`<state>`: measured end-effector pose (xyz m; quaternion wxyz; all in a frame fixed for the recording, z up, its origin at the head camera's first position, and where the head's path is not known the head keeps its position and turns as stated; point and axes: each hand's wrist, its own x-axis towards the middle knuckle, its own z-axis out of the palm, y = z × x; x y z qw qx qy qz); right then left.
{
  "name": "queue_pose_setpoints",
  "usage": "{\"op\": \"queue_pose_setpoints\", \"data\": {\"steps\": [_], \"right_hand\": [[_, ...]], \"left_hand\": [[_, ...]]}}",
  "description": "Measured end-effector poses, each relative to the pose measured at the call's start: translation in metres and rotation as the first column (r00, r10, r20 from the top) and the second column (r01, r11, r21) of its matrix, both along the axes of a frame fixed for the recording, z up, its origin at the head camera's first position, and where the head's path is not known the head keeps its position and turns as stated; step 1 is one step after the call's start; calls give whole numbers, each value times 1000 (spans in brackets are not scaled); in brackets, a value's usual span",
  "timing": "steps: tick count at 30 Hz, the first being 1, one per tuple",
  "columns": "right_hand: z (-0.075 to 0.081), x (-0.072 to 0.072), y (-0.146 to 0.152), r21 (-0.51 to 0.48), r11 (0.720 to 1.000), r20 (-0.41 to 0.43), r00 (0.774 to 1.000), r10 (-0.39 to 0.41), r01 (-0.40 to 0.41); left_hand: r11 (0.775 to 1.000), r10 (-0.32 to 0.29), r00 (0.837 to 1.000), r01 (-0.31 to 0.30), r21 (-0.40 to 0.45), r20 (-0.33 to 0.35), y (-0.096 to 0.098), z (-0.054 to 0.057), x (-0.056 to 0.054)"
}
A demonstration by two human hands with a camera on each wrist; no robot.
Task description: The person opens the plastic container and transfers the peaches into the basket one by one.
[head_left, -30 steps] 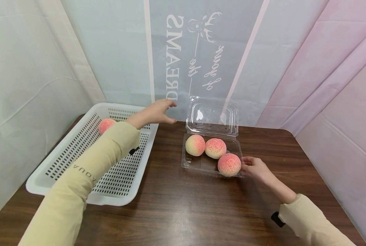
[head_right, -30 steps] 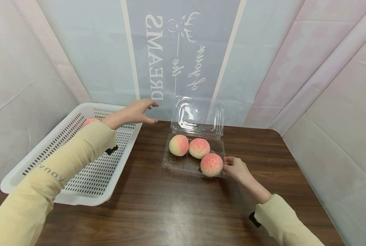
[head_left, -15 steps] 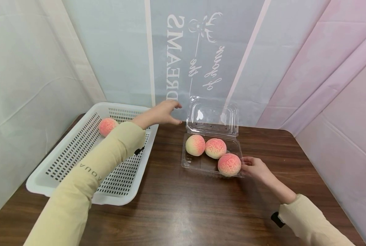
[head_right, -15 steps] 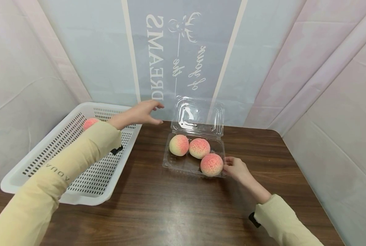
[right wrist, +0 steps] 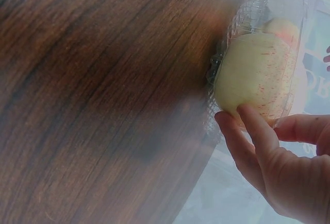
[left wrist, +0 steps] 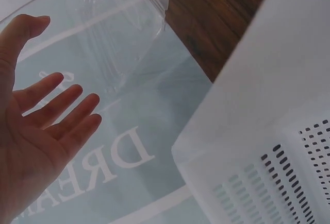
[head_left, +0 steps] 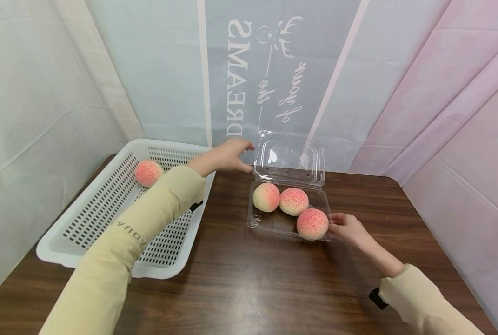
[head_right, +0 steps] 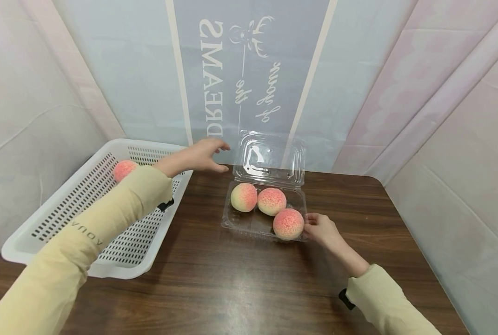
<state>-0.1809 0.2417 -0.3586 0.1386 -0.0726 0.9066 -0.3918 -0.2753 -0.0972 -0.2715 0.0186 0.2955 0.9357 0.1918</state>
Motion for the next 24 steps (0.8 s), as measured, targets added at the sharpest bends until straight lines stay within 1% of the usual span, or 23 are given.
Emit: {"op": "queue_pose_setpoints", "data": {"steps": [8, 16, 24], "right_hand": [[-1, 0, 0, -9, 1000, 1, 1000, 5, -5], [-1, 0, 0, -10, 1000, 7, 1000, 5, -5], [-1, 0, 0, -9, 1000, 16, 1000, 3, -3]], "left_hand": [[1000, -8, 1000, 9, -25, 29, 9, -2, 0], [998, -32, 999, 34, -48, 30, 17, -3, 1], [997, -39, 996, 44, -56, 76, 26, -5, 2]]}}
